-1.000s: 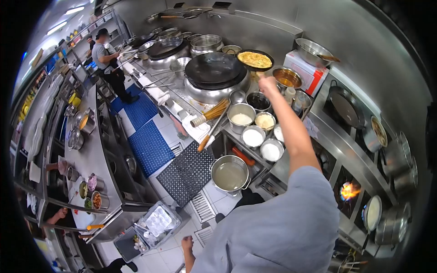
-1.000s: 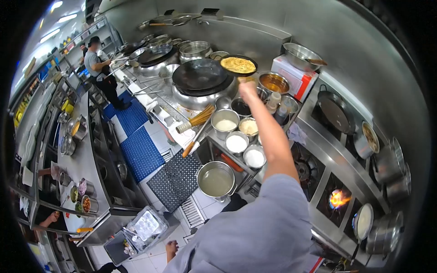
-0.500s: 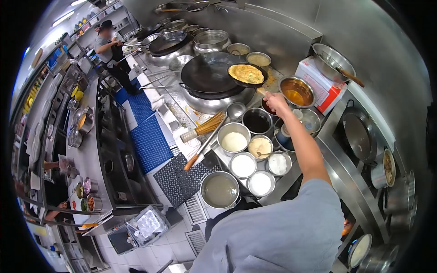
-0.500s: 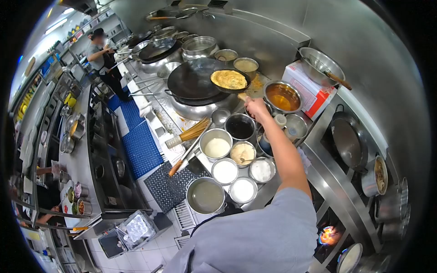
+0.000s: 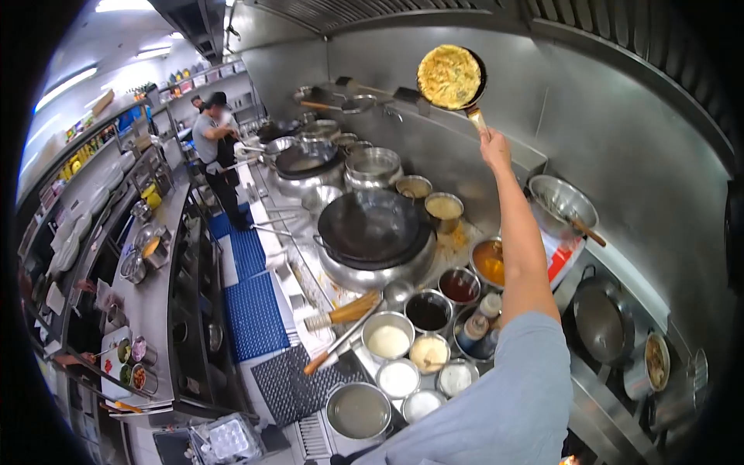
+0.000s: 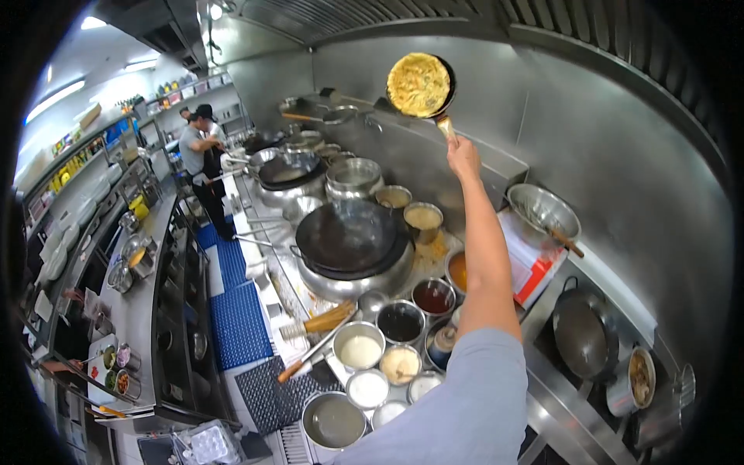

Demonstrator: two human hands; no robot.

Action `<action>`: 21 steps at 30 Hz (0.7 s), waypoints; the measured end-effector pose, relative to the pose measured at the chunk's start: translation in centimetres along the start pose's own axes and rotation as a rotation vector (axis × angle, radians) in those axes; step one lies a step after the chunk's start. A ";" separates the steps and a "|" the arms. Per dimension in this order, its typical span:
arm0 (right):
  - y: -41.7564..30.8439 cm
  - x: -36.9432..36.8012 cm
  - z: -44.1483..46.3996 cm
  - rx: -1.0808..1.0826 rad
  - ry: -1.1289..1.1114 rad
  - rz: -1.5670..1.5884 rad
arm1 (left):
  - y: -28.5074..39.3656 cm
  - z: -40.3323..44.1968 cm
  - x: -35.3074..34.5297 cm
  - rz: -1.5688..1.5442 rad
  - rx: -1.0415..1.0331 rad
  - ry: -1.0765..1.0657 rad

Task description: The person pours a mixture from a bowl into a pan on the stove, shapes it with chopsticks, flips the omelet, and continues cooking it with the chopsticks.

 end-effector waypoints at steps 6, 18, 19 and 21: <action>2.9 -7.5 3.3 -0.176 -0.082 0.039 | 4.1 -3.3 -3.9 0.032 -0.038 -0.101; 4.2 12.7 -38.4 -0.588 -0.642 0.574 | -10.1 -9.3 1.2 -0.249 -0.304 -0.303; 4.6 18.0 -41.6 -0.593 -0.692 0.562 | -11.5 -9.4 1.8 -0.213 -0.294 -0.344; 3.5 29.1 -47.6 -0.742 -0.658 0.633 | -12.4 -9.5 2.1 0.007 -0.236 -0.405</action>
Point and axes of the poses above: each hand's wrist, its own z-axis towards the middle knuckle, its own x-axis out of the back of the hand, y = z × x, the point moved 3 cm from there along z, towards the middle knuckle, and after that the axes turned 11 degrees about -z, right-handed, at the moved point
